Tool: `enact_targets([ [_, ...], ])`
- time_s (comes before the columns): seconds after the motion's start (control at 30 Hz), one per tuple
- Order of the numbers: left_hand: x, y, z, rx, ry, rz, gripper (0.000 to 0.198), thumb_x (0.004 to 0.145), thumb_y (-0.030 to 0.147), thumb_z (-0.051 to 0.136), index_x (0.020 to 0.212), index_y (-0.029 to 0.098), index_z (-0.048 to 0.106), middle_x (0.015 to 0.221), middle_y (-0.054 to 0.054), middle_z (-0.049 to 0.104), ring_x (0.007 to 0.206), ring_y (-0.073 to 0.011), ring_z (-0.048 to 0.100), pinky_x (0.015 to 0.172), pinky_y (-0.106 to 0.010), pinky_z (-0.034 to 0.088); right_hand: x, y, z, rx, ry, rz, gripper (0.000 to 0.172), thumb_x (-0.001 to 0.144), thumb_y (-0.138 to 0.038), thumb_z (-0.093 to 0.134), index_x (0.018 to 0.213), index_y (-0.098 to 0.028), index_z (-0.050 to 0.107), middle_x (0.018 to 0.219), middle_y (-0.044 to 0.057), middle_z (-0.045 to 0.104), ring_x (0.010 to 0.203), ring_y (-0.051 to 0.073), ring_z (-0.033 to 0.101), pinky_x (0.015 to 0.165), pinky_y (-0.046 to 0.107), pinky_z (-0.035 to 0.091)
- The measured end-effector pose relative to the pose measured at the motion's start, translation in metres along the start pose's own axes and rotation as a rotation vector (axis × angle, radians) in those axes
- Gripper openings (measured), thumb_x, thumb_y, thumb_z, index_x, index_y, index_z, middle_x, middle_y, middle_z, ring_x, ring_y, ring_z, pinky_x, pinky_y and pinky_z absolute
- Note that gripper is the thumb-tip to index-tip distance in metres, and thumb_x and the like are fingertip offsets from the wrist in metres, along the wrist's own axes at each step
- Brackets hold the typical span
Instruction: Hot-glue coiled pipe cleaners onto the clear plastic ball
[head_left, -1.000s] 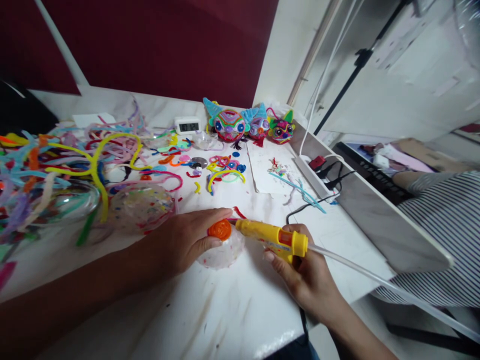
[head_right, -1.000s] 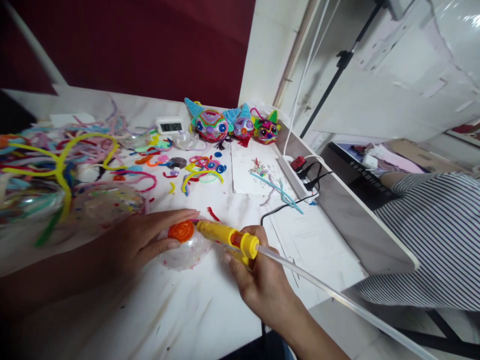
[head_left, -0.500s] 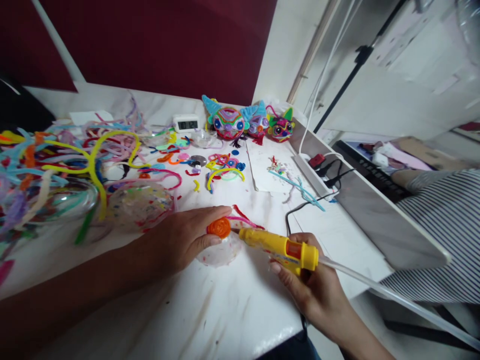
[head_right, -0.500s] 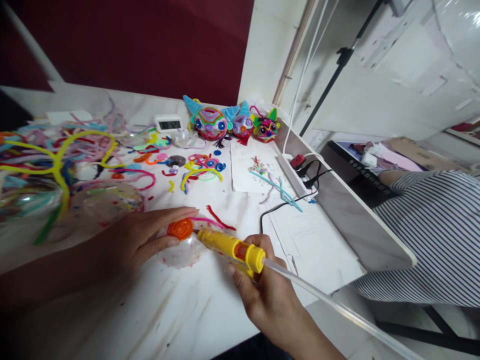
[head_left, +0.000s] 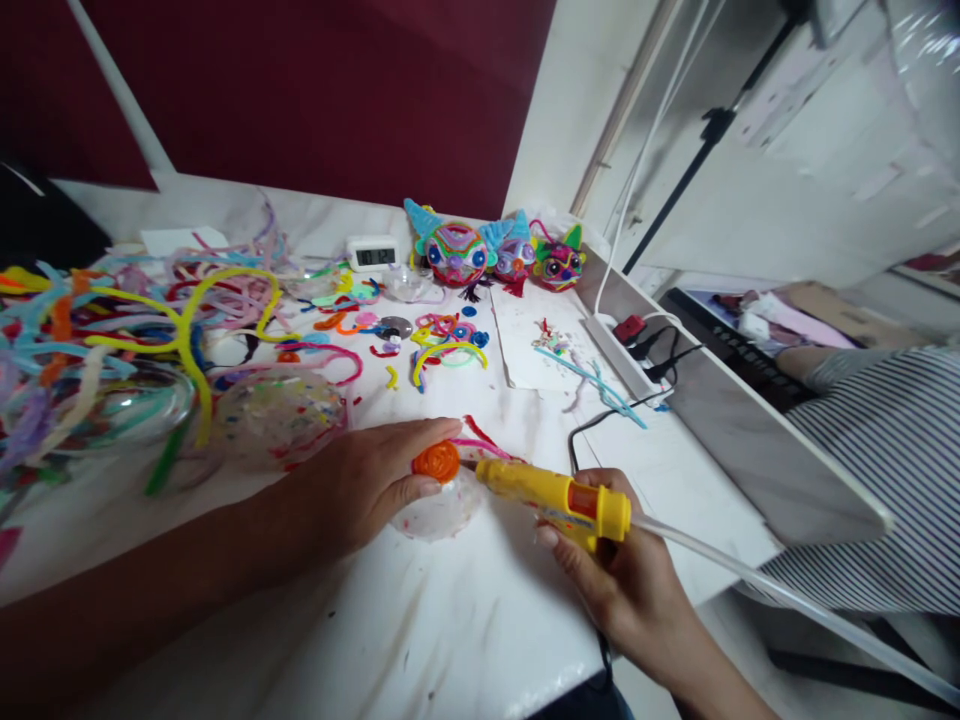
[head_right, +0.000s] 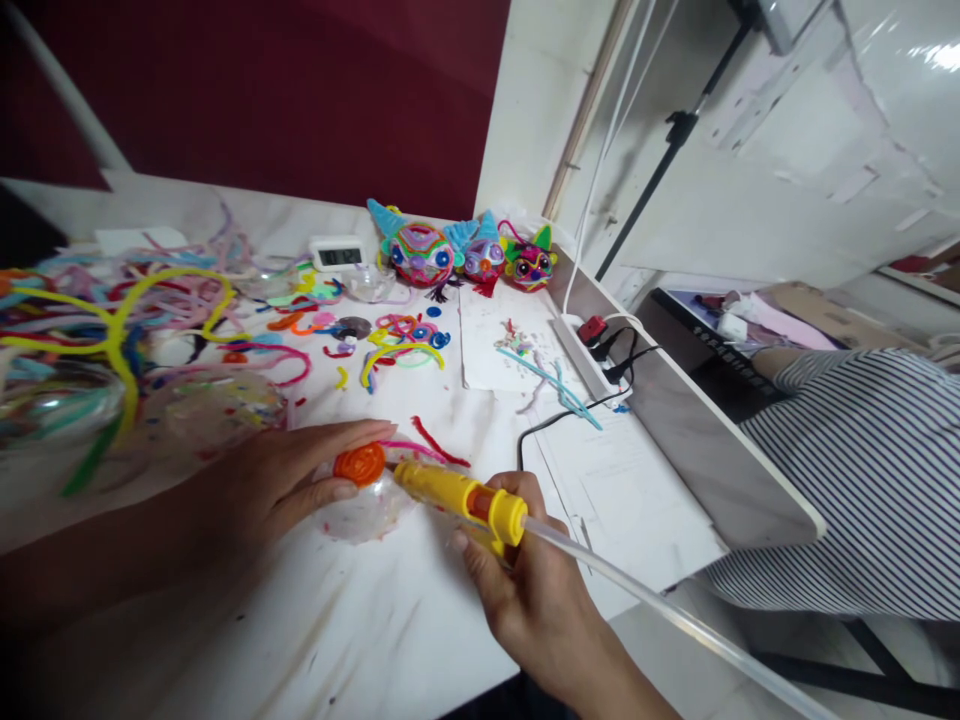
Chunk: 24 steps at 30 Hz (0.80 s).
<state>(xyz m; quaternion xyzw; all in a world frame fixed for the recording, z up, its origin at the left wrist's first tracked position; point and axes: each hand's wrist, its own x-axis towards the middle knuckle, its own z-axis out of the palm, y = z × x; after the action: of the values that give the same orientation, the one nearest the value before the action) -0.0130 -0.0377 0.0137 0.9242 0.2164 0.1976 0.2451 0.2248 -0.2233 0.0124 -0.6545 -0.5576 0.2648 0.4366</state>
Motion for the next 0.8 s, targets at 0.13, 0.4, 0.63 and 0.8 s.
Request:
enact_targets([
  [0.13, 0.001, 0.001, 0.000, 0.004, -0.003, -0.011, 0.048, 0.104, 0.041, 0.045, 0.149, 0.025, 0.053, 0.151, -0.002, 0.061, 0.132, -0.0259, 0.064, 0.119, -0.033, 0.044, 0.007, 0.001, 0.002, 0.021, 0.008, -0.024, 0.019, 0.100, -0.037, 0.063, 0.112, -0.024, 0.056, 0.095, 0.006, 0.060, 0.089, 0.023, 0.067, 0.059, 0.025, 0.055],
  [0.4, -0.001, -0.006, 0.005, -0.009, 0.019, -0.004, 0.050, 0.103, 0.047, 0.044, 0.150, 0.033, 0.051, 0.150, 0.000, 0.062, 0.130, -0.0260, 0.065, 0.118, -0.034, 0.046, 0.017, 0.000, 0.008, 0.069, -0.023, -0.019, 0.015, 0.103, -0.035, 0.060, 0.110, -0.024, 0.055, 0.096, 0.006, 0.057, 0.082, 0.020, 0.065, 0.054, 0.025, 0.049],
  [0.63, -0.001, -0.008, 0.007, 0.004, 0.018, 0.001, 0.053, 0.103, 0.048, 0.042, 0.152, 0.029, 0.051, 0.149, -0.003, 0.063, 0.130, -0.0258, 0.065, 0.117, -0.035, 0.047, 0.012, 0.001, 0.007, 0.064, -0.005, -0.041, 0.016, 0.102, -0.035, 0.061, 0.113, -0.026, 0.053, 0.102, 0.006, 0.057, 0.083, 0.020, 0.065, 0.053, 0.025, 0.049],
  [0.8, 0.000, -0.003, 0.003, 0.016, 0.014, -0.012, 0.051, 0.104, 0.047, 0.041, 0.150, 0.028, 0.053, 0.150, -0.001, 0.062, 0.132, -0.0257, 0.064, 0.117, -0.034, 0.046, 0.013, 0.000, 0.009, 0.061, -0.018, -0.034, 0.013, 0.102, -0.034, 0.059, 0.110, -0.025, 0.053, 0.094, 0.005, 0.058, 0.080, 0.020, 0.065, 0.055, 0.025, 0.052],
])
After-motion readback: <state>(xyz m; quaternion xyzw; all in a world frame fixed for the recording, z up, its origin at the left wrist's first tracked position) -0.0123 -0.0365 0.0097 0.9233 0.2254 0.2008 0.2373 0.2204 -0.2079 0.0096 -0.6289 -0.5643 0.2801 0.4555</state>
